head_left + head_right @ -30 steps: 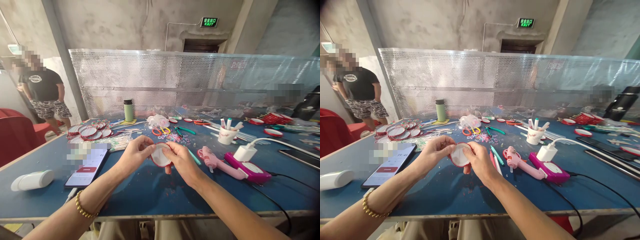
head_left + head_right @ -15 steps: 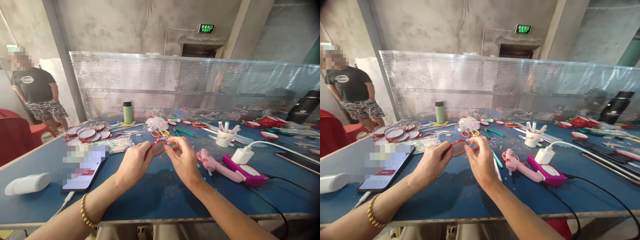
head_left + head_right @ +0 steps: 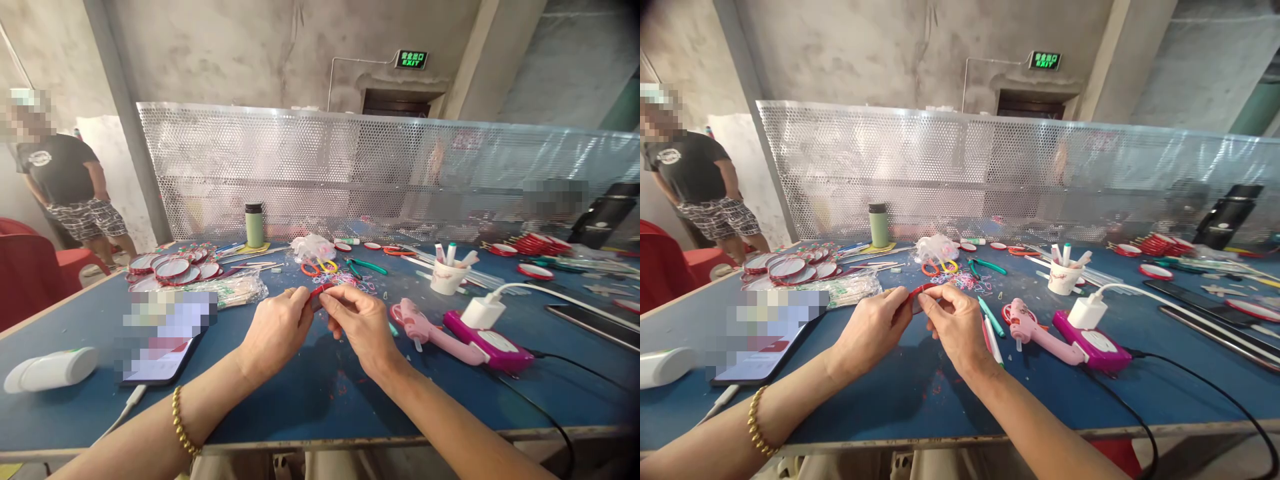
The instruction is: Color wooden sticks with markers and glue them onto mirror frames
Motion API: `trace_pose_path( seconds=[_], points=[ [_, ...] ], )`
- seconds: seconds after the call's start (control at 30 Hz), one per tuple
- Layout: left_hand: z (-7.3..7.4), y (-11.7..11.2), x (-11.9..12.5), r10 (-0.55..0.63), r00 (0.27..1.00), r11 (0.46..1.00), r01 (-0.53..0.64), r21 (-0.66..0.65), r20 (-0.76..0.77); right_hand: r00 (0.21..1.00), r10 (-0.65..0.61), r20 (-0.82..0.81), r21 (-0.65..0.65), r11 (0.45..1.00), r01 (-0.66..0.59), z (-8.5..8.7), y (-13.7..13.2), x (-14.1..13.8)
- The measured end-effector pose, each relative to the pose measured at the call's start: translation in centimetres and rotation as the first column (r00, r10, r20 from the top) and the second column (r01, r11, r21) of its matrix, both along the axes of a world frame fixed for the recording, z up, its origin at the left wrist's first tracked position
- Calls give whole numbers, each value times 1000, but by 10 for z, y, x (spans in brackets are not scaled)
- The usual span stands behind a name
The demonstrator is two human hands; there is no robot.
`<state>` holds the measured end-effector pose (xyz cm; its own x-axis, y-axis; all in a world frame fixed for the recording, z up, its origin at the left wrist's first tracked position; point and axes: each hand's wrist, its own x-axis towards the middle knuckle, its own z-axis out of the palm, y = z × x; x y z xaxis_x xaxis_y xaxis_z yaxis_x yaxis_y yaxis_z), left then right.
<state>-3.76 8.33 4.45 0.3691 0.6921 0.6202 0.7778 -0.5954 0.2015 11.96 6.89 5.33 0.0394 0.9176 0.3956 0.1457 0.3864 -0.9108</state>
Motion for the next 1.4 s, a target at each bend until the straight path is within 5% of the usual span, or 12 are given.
trace_pose_path(
  seconds=[0.23, 0.5, 0.97, 1.4],
  points=[
    [-2, 0, -2, 1, 1000, 1000, -1, 26, -13, 960, 197, -200, -69, 974, -214, -2, 0, 2],
    [6, -5, 1, 64, 989, 997, -68, -28, -135, 980, 82, -179, 5, 997, -83, -4, 0, 0],
    [5, -5, 0, 93, 956, 996, -92, 15, -277, 976, 154, -153, 26, 988, -152, -9, 3, 3],
    [7, -1, -5, -49, 994, 987, 63, -147, 99, 983, 156, -102, -28, 987, -159, -3, 0, 1]
  ],
)
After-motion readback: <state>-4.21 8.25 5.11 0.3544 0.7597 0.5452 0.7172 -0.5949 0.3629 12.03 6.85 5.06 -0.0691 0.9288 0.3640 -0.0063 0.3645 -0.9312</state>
